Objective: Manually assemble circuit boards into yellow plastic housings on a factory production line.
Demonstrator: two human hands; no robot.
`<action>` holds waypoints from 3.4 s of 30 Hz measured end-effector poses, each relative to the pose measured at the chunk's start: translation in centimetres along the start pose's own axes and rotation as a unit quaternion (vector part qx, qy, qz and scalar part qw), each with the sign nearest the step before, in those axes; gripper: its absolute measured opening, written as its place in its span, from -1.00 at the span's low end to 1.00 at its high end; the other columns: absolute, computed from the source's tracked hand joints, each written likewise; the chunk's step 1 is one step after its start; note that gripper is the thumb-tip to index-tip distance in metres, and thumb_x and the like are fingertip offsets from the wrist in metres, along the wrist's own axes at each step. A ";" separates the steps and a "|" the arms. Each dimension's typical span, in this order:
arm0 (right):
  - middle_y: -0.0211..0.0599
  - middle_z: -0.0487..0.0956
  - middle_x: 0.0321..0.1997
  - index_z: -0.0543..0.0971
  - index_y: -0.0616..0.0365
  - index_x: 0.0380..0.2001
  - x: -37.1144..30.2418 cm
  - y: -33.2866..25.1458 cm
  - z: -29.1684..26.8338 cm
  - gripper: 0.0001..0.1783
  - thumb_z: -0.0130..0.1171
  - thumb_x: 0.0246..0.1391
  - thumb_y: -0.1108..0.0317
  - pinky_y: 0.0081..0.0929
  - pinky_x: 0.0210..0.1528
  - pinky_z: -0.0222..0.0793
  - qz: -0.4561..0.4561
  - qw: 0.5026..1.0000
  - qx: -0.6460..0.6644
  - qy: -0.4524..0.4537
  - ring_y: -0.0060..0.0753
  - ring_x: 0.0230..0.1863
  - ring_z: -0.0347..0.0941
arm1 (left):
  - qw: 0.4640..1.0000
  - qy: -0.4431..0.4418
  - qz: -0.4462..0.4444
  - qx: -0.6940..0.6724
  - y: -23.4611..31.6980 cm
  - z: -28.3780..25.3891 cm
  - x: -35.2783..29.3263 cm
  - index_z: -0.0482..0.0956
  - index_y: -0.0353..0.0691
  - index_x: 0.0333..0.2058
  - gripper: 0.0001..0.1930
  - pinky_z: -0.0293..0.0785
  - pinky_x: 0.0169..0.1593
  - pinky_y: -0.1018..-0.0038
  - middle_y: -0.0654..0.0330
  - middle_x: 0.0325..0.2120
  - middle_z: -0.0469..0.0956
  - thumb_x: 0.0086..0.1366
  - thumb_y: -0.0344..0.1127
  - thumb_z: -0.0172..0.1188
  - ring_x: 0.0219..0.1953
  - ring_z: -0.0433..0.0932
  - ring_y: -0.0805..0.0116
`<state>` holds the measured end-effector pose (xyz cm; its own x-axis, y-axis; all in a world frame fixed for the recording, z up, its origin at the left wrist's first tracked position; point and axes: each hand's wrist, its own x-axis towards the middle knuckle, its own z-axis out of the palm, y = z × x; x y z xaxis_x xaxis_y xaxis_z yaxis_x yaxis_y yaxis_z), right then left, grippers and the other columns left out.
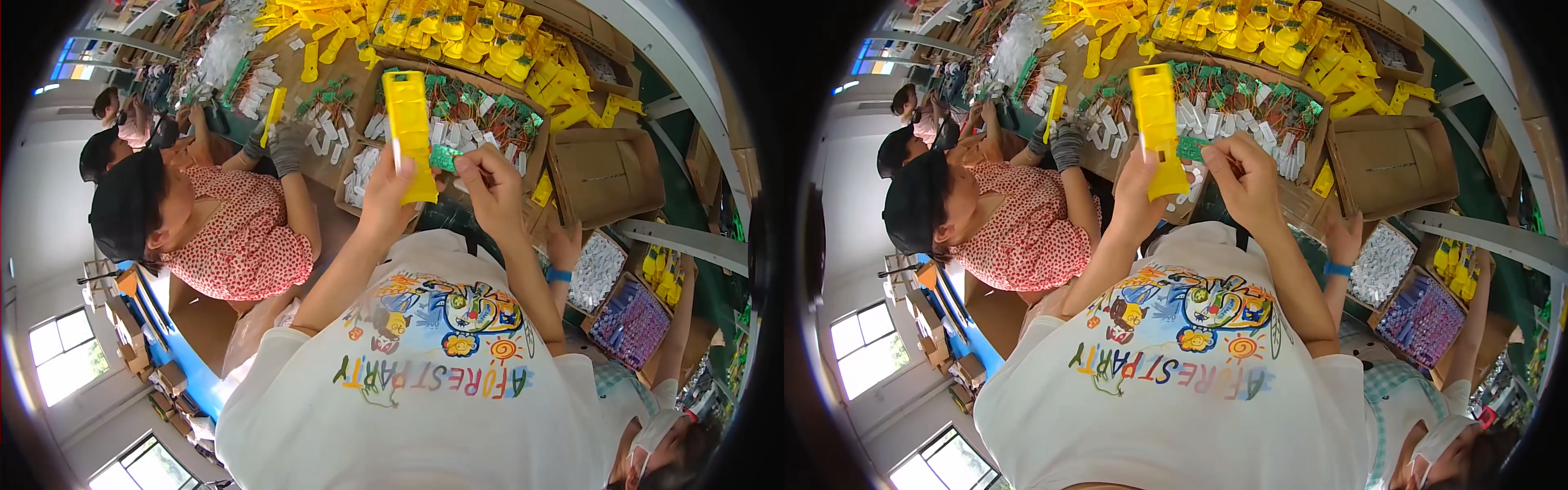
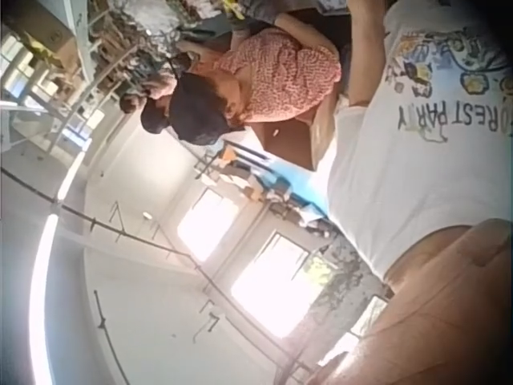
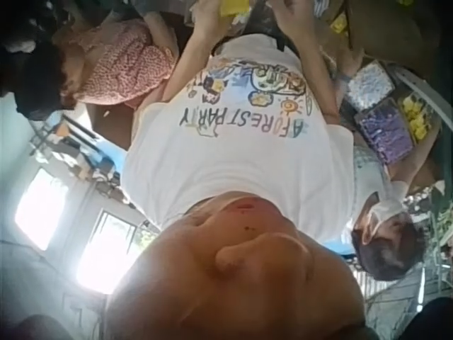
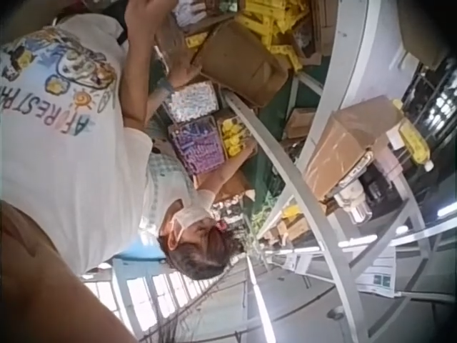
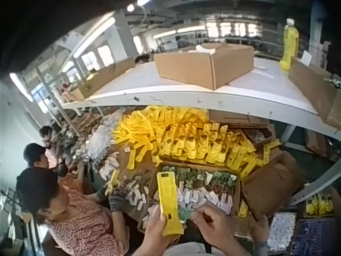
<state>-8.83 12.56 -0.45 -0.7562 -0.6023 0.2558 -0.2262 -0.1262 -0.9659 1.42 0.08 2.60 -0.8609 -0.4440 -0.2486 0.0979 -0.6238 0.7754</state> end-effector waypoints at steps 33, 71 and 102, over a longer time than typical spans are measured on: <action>-0.42 0.32 -0.65 0.41 0.29 -0.63 -0.2 -2.5 0.6 -0.80 0.23 -0.10 0.51 -0.62 -0.62 0.03 0.044 0.995 -0.084 -0.043 -0.69 -0.65 0.14 | 0.992 -0.040 0.093 0.074 -2.0 0.9 0.0 0.16 -0.31 0.20 -0.55 0.26 0.13 0.47 0.15 0.05 0.37 0.39 -0.30 -0.20 0.07 0.37 0.41; -0.41 0.54 -0.43 0.57 0.32 -0.27 -3.4 1.5 1.0 -0.78 0.15 0.02 0.43 -0.66 -0.34 0.36 0.151 0.973 0.147 -0.089 -0.69 -0.38 0.43 | 0.977 -0.153 0.051 0.143 -4.0 -2.9 -1.7 0.13 -0.33 0.20 -0.47 0.11 0.25 0.38 0.08 0.13 0.27 0.23 -0.54 -0.06 0.19 0.25 0.30; -0.44 0.52 -0.32 0.48 0.33 -0.08 -2.0 0.0 5.9 -0.64 0.05 0.21 0.23 -0.73 -0.39 0.30 0.205 0.973 0.103 0.021 -0.74 -0.38 0.37 | 0.966 -0.202 -0.121 -0.109 0.0 -6.0 2.6 0.23 -0.26 0.12 -0.56 0.36 0.09 0.31 0.03 0.00 0.41 0.26 -0.31 -0.17 0.04 0.41 0.19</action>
<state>-3.69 9.14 -1.21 -0.7830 -0.6025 -0.1548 0.2232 -0.0399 -0.9739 2.21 -4.93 -1.55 -0.9919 -0.0084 -0.1264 -0.0658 -0.8184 0.5708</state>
